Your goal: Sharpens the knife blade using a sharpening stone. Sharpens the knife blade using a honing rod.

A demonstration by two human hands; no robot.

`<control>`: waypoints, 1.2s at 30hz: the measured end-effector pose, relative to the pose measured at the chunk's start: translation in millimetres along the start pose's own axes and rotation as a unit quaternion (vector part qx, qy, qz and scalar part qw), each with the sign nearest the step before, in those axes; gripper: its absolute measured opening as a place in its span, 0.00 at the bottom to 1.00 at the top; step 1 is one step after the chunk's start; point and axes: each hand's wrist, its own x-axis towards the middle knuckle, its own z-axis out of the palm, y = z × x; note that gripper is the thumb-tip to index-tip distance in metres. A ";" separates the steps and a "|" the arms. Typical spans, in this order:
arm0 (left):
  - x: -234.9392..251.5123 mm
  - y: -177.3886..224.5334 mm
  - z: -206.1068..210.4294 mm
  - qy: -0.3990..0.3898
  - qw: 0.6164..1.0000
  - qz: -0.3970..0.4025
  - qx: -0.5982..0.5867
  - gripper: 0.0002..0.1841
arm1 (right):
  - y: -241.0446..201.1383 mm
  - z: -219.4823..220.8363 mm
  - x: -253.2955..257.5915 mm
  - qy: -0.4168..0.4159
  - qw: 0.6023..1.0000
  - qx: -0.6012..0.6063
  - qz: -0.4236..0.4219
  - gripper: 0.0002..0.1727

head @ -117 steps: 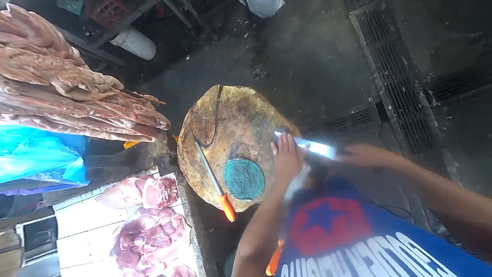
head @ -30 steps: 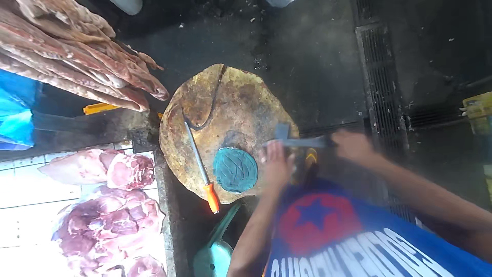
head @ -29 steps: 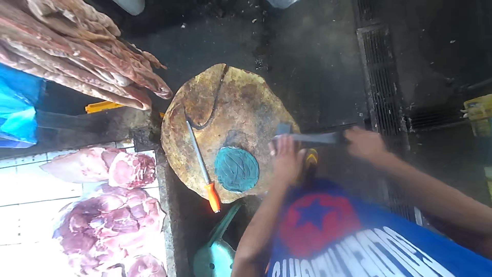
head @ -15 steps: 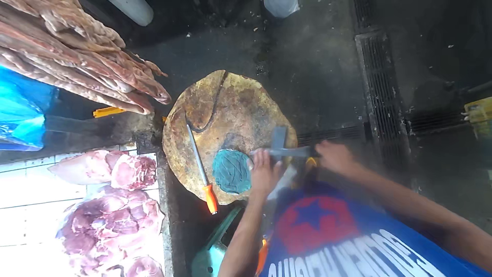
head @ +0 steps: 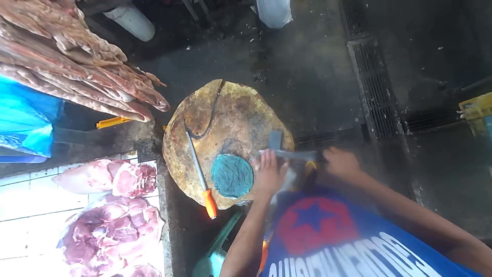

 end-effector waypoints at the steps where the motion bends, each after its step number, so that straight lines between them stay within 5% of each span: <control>1: 17.7 14.6 6.7 0.023 0.999 0.047 0.010 0.42 | 16.9 -2.7 -8.6 0.013 0.999 0.006 0.041 0.19; 4: 52.9 37.4 18.0 0.062 0.988 0.139 0.026 0.39 | 32.5 -9.1 -26.0 0.016 0.993 0.000 0.121 0.23; 11: -10.3 1.5 3.4 -0.037 0.999 -0.004 0.005 0.48 | -5.4 3.5 -17.3 -0.009 1.000 -0.018 0.017 0.22; 17: 51.7 34.8 11.5 0.036 0.989 0.143 0.001 0.42 | 14.2 -13.5 -49.9 0.012 0.993 -0.005 0.119 0.21; 23: -20.5 18.6 4.8 -0.045 0.999 0.000 -0.004 0.47 | 17.3 -25.1 -11.8 -0.012 0.999 -0.038 -0.036 0.16; 28: 38.8 52.6 8.5 0.053 0.997 0.059 0.000 0.42 | 70.8 -57.1 41.5 0.100 0.991 -0.083 -0.033 0.16; 31: 31.3 18.0 8.5 0.048 0.999 0.023 0.010 0.42 | 32.8 -59.6 59.9 0.076 0.991 -0.100 -0.044 0.17; 36: -57.9 -67.0 5.5 0.038 0.994 -0.102 -0.005 0.45 | -76.4 -7.1 61.7 -0.017 0.988 -0.050 -0.144 0.15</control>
